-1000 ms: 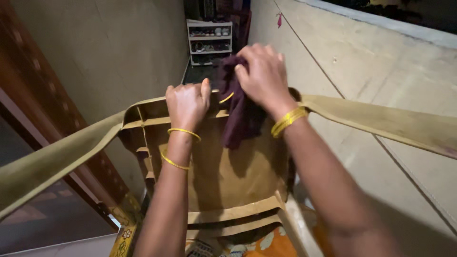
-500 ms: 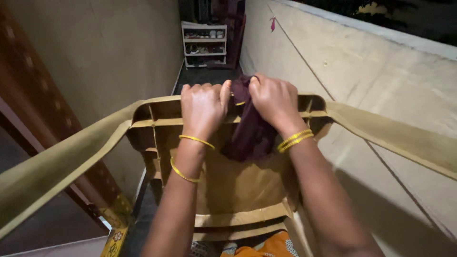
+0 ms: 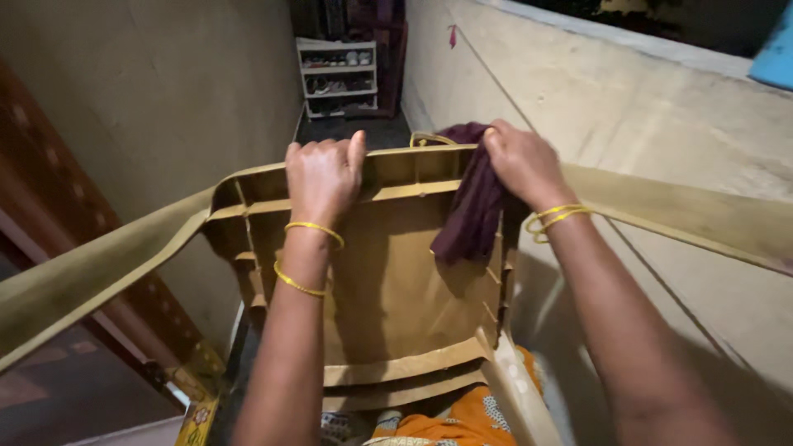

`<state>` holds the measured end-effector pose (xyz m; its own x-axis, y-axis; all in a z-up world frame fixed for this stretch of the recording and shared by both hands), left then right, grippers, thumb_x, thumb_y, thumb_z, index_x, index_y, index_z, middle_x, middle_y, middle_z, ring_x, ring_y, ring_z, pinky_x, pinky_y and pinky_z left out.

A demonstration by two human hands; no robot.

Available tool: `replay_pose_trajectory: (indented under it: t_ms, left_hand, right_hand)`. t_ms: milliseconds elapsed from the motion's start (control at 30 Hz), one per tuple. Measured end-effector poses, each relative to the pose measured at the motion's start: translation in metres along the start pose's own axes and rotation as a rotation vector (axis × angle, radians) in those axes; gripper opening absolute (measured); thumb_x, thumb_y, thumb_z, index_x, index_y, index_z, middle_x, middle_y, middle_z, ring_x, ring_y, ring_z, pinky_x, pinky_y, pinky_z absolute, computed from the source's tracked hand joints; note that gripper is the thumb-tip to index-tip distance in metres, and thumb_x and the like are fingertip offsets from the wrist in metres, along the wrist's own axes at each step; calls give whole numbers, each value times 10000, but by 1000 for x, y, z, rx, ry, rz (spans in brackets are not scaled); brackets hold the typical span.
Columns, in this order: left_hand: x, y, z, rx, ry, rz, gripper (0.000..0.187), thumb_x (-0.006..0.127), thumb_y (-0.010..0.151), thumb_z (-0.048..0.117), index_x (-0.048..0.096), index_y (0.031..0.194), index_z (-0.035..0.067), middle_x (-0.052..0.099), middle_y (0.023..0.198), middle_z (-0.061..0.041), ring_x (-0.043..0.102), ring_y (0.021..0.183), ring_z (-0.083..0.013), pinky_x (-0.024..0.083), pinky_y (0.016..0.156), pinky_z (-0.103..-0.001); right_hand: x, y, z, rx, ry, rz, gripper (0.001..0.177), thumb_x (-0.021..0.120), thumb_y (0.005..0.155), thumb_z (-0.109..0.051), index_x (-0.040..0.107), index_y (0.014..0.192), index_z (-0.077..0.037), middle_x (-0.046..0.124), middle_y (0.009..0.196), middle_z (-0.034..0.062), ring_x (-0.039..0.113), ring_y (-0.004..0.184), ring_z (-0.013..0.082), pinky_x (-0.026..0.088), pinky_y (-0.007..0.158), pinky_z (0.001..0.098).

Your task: The person cleans the underside and legs of a plastic chair with a cloth, wiping across the surfaces.

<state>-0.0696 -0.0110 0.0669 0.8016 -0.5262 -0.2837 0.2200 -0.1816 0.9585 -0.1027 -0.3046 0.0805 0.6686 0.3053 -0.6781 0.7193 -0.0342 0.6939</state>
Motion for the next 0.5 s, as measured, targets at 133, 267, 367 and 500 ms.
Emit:
replay_pose_trajectory:
  t_ms: [133, 267, 367, 500]
  left_hand:
    - [6, -2, -10, -30, 76, -14, 516, 564, 1078, 338, 691, 626, 123, 680, 656, -125, 639, 583, -322, 448, 658, -472]
    - [9, -3, -10, -66, 114, -32, 540, 535, 1088, 371, 702, 633, 133, 676, 644, -119, 631, 578, -331, 438, 647, -478]
    - [9, -4, -8, -96, 114, -70, 550, 493, 1104, 387, 685, 653, 136, 677, 652, -116, 631, 584, -335, 441, 670, -481]
    - [11, -4, -10, -100, 49, -91, 483, 455, 1130, 364, 661, 762, 128, 672, 659, -124, 630, 599, -343, 433, 672, -482]
  right_hand:
    - [20, 13, 8, 4, 48, -21, 377, 428, 1011, -355, 685, 1061, -84, 708, 1012, 226, 652, 939, 447, 497, 807, 554]
    - [29, 21, -12, 68, 59, -34, 384, 467, 956, -377, 760, 1031, -140, 732, 984, 183, 677, 929, 413, 523, 829, 516]
    - [33, 21, -60, -130, 17, -13, 357, 512, 957, -369, 796, 1022, -163, 750, 943, 152, 712, 922, 364, 535, 887, 485]
    - [63, 16, -143, -402, 116, 89, 278, 566, 912, -307, 765, 983, -126, 753, 919, 129, 701, 871, 379, 529, 819, 513]
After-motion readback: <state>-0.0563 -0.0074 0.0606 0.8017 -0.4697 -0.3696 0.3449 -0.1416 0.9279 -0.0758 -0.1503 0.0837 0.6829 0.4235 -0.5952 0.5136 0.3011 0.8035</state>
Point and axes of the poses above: each hand's wrist, its own y-axis towards the middle knuckle, its own x-axis out of the palm, z = x × y, the point moved 4 cm from there along y, towards the middle knuckle
